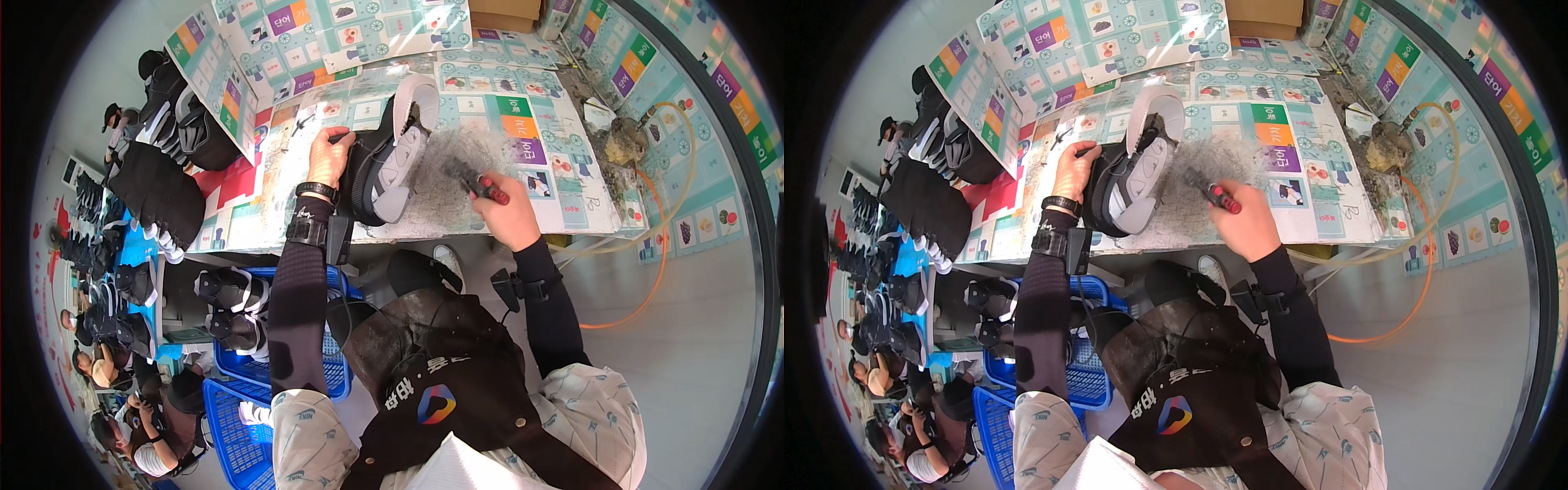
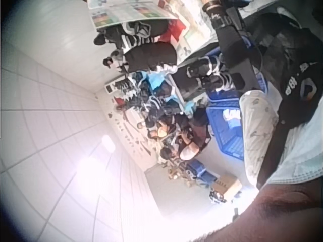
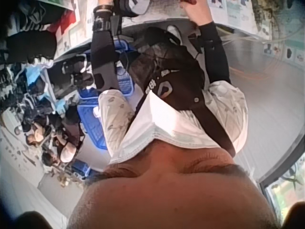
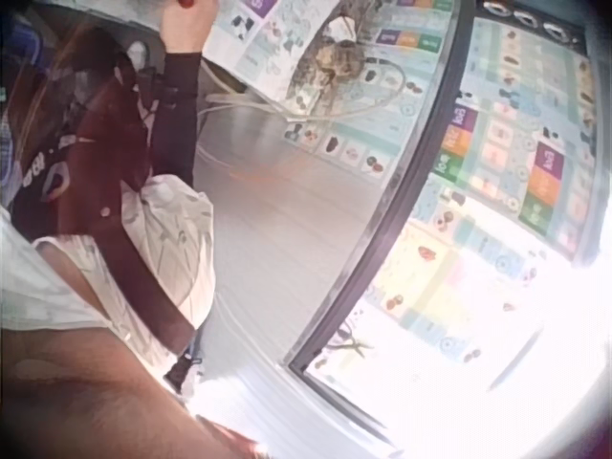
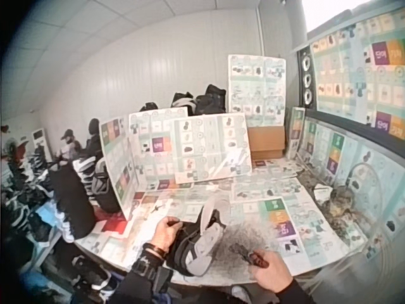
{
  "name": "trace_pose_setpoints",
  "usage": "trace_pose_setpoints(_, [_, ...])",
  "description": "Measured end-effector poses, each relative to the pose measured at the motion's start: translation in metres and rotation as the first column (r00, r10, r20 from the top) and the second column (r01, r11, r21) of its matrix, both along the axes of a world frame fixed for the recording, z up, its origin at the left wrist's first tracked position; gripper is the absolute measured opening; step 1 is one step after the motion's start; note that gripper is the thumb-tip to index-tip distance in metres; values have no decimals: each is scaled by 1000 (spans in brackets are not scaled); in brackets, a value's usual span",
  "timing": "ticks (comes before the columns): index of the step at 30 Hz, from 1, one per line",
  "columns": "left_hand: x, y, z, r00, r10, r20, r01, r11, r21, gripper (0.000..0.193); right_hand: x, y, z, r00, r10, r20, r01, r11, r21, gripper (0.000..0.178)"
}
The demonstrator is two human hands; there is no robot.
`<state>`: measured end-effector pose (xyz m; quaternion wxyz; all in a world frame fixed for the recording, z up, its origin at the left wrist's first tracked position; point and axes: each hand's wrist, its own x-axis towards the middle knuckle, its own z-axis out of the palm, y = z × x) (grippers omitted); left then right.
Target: Apply adhesive and assemble components of shoes at a manufacturing workstation.
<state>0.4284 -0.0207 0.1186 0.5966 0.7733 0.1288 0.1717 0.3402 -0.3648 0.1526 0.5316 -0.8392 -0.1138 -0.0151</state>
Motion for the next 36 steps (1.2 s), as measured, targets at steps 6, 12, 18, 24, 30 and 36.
trace_pose_setpoints(6, [-19, -5, 33, 998, 19, 66, 6, 934, -356, 22, -10, -5, 6, 922, 324, -212, -307, 946, 108, 26])
trace_pose_setpoints(12, [7, 19, 53, 967, -107, 231, 201, 876, -438, 24, 3, -6, 23, 947, 279, -159, -221, 925, 308, 39])
trace_pose_setpoints(18, [32, 19, 4, 982, -121, 147, 183, 815, -550, 18, 13, 23, 19, 973, 143, 182, -130, 988, -81, 21])
trace_pose_setpoints(24, [31, 29, 8, 987, -126, 103, 160, 866, -474, 25, 13, 32, 14, 947, 278, 162, -246, 950, -191, 17])
trace_pose_setpoints(30, [18, 20, 14, 987, -117, 109, 158, 828, -538, 21, 14, 28, 9, 967, 222, 122, -212, 973, -90, 20])
trace_pose_setpoints(36, [9, 18, 19, 990, -109, 91, 141, 832, -537, 22, 13, 23, 8, 997, 55, 60, -53, 998, -29, 22])
